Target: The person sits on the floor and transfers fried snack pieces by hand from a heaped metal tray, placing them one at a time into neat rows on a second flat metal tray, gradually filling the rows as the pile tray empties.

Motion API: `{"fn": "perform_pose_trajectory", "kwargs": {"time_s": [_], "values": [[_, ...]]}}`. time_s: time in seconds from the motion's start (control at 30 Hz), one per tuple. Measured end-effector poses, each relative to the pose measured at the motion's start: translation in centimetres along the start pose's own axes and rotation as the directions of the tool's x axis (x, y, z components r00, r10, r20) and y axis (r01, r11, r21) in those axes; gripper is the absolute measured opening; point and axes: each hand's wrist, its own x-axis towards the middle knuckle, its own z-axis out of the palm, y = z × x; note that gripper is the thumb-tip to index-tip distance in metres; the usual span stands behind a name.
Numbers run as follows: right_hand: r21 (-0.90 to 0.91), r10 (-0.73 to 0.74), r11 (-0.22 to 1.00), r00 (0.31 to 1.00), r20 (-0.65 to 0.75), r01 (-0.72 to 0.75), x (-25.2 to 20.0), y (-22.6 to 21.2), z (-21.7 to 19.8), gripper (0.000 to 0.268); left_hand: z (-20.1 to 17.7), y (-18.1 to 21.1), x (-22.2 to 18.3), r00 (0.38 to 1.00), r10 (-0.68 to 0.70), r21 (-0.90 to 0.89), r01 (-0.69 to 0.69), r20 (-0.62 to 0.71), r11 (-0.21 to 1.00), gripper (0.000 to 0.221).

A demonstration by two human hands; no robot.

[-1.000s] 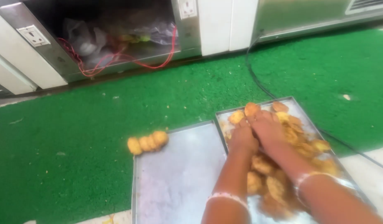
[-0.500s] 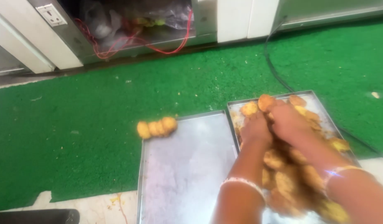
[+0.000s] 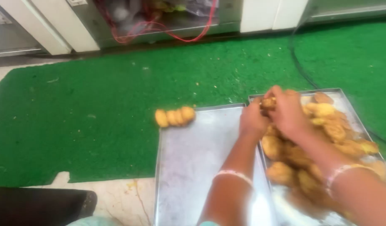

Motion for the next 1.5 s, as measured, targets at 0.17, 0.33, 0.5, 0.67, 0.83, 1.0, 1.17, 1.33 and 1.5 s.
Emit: {"fn": "perform_pose_trajectory", "kwargs": {"time_s": [0.17,0.33,0.5,0.67,0.83,1.0,1.17,1.33,1.5], "values": [[0.505,0.18,0.823,0.963,0.203,-0.26,1.4,-0.7,7.1,0.039,-3.1,-6.7,2.3,0.985,0.11,-0.055,-0.118,-0.133,0.992,0.044],[0.781,0.112,0.57,0.966,0.232,-0.254,2.1,-1.1,14.4,0.039,-7.8,-11.0,3.1,0.996,0.063,-0.137,-0.071,-0.067,0.988,0.044],[0.46,0.159,0.841,0.943,0.292,-0.284,1.5,-8.3,12.5,0.074,-13.4,-12.0,1.8,0.98,0.05,0.264,0.002,-0.193,0.965,0.05],[0.506,0.145,0.819,0.951,0.271,-0.269,1.9,-8.4,17.1,0.072,-17.6,-13.2,1.3,0.955,0.204,0.631,-0.024,-0.215,0.775,0.064],[0.492,0.189,0.784,0.9,0.393,-0.379,2.4,-11.4,16.3,0.059,-19.1,-14.0,1.2,0.977,0.177,0.717,-0.041,-0.116,0.696,0.092],[0.553,0.072,0.814,0.975,0.21,-0.179,3.1,-12.5,17.5,0.062,-18.3,-15.7,1.4,0.959,0.271,0.694,-0.139,-0.084,0.706,0.071],[0.639,0.076,0.742,0.973,0.219,-0.202,3.2,-12.3,18.4,0.066,-18.3,-15.5,1.2,0.978,0.187,0.628,-0.092,-0.088,0.773,0.065],[0.622,0.081,0.754,0.97,0.228,-0.209,3.1,-13.0,17.1,0.066,-18.4,-16.0,1.6,0.967,0.24,0.638,-0.13,-0.088,0.759,0.054],[0.474,0.176,0.82,0.929,0.325,-0.321,3.3,-14.9,14.3,0.089,-18.5,-14.6,1.6,0.993,0.103,0.643,-0.037,-0.065,0.765,0.069]]}}
